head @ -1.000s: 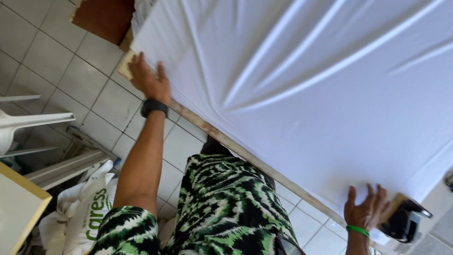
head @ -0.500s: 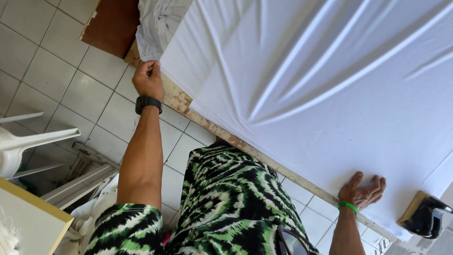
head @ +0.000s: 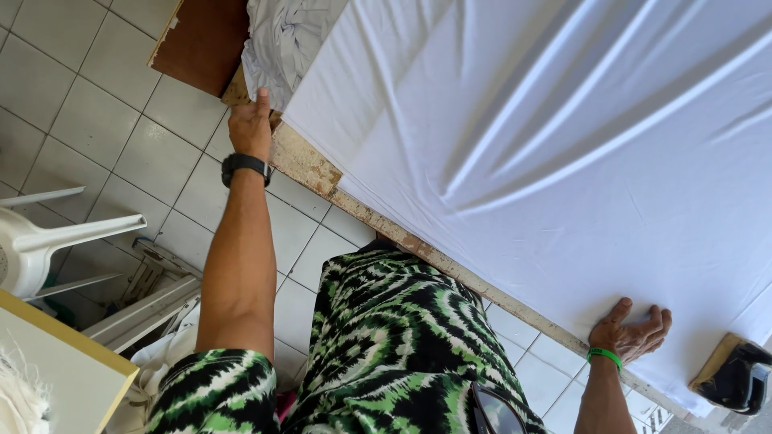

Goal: Laying out, smoothing, and cutting large sheets of white fabric on a long work table in a garment factory.

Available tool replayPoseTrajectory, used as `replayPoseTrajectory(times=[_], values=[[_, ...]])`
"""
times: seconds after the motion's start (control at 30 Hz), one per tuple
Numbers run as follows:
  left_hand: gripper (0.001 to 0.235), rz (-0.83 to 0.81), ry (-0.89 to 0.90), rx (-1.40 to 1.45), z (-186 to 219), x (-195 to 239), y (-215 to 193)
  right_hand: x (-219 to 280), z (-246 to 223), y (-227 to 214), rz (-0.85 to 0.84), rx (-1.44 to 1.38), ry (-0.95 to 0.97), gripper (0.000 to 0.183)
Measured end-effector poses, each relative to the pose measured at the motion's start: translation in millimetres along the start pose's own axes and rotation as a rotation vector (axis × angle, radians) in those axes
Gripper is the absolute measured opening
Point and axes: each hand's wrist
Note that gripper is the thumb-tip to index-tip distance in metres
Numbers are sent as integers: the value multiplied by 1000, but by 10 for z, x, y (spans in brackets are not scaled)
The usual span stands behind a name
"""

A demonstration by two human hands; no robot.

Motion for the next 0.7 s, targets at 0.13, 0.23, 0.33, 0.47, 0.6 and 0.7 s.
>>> replayPoseTrajectory(times=[0.13,0.23,0.33,0.47,0.6,0.7], values=[[55,-255,-132,20,76,-184,-31,-1,7,17,0,-4,-7,75],[59,-222,-243,80,159,-132,-69,-2,40,20,1,1,-21,69],[75,-146,-320,193,373,115,-145,-6,49,3,-5,-5,-4,68],[93,-29,-350,659,254,299,-237,6,27,8,-16,-15,0,80],[98,-5,-274,742,-106,242,-346,3,71,1,-6,2,0,70],[21,-24,-397,805,-135,200,-420,-5,47,-21,-20,3,-28,82]])
Point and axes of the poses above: each hand's wrist, its own x-axis away from the middle knuckle, its own y-axis out of the palm, z = x × y, and after that the axes turned 9 degrees about -z, right-handed
